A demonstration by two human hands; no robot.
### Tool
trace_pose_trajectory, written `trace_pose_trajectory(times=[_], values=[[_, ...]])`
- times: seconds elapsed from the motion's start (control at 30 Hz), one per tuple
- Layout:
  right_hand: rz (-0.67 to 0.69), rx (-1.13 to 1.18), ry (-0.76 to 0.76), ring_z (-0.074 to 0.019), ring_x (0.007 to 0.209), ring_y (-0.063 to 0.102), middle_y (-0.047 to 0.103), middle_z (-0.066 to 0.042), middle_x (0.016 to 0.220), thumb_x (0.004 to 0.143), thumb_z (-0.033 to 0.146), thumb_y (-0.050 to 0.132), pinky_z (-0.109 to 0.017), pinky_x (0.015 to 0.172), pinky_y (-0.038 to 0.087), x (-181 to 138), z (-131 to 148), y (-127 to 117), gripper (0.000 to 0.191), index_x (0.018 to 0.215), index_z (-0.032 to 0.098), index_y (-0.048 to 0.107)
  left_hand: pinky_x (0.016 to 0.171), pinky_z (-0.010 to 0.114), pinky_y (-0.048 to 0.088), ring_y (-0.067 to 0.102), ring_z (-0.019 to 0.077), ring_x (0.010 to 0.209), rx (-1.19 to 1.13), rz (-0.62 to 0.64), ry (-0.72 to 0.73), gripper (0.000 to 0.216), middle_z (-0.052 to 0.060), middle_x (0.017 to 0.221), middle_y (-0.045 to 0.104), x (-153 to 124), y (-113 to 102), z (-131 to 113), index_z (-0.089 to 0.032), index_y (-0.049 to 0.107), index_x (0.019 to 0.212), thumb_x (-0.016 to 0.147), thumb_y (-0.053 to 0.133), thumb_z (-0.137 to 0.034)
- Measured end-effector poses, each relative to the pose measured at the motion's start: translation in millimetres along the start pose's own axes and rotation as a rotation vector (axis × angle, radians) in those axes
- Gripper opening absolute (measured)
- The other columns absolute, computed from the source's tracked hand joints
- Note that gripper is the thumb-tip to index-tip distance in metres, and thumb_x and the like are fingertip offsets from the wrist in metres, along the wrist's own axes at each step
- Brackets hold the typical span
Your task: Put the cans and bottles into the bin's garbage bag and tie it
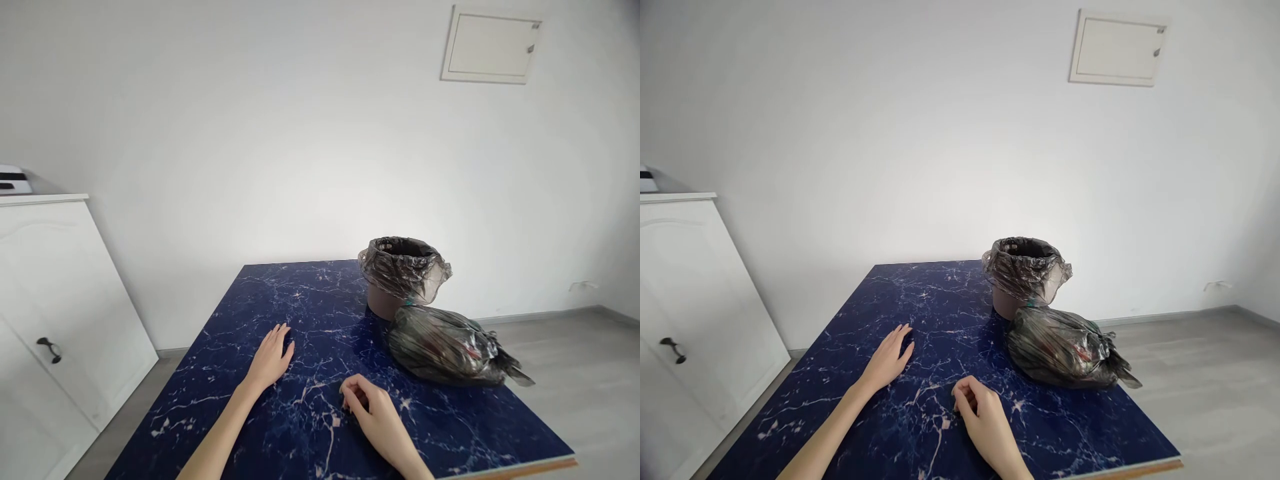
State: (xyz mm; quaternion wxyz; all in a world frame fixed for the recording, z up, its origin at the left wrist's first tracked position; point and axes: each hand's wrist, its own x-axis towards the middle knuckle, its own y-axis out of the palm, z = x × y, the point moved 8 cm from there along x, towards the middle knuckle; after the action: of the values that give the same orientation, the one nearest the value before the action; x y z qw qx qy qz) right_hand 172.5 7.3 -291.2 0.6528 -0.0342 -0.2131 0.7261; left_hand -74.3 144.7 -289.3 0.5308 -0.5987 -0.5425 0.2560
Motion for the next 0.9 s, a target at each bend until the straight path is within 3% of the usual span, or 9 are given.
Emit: trace_pose_trajectory(times=[0.47, 0.67, 0.9], values=[[-0.044, -0.135, -0.114, -0.0209, 0.082, 0.066, 0.071, -0.004, 0.091, 0.108, 0.043, 0.048, -0.031, 0.078, 0.048, -10.2, 6.7, -0.5, 0.030, 0.098, 0.024, 0.068, 0.130, 0.054, 0.031, 0.033, 0.0331, 0.159, -0.020, 0.004, 0.018, 0.060, 0.014, 0.168, 0.043, -4.2, -0.7, -1.9, -0.018, 0.050, 0.154, 0.109, 0.035, -0.054], [-0.031, -0.042, -0.039, -0.0214, 0.085, 0.069, 0.074, -0.004, 0.092, 0.107, 0.046, 0.051, -0.030, 0.079, 0.050, -10.4, 5.4, -5.0, 0.030, 0.098, 0.025, 0.071, 0.130, 0.053, 0.030, 0.033, 0.0329, 0.159, -0.027, -0.002, 0.023, 0.060, 0.013, 0.168, 0.043, -3.2, 1.7, 1.0, -0.019, 0.050, 0.154, 0.108, 0.037, -0.056], [-0.034, -0.028, -0.052, -0.0234, 0.085, 0.070, 0.075, -0.006, 0.091, 0.106, 0.051, 0.051, -0.031, 0.077, 0.051, -9.7, 4.3, -6.0, 0.036, 0.098, 0.024, 0.072, 0.130, 0.052, 0.030, 0.033, 0.0325, 0.159, -0.026, 0.001, 0.019, 0.058, 0.012, 0.169, 0.042, -2.7, 1.3, 0.3, -0.021, 0.050, 0.154, 0.108, 0.038, -0.054]])
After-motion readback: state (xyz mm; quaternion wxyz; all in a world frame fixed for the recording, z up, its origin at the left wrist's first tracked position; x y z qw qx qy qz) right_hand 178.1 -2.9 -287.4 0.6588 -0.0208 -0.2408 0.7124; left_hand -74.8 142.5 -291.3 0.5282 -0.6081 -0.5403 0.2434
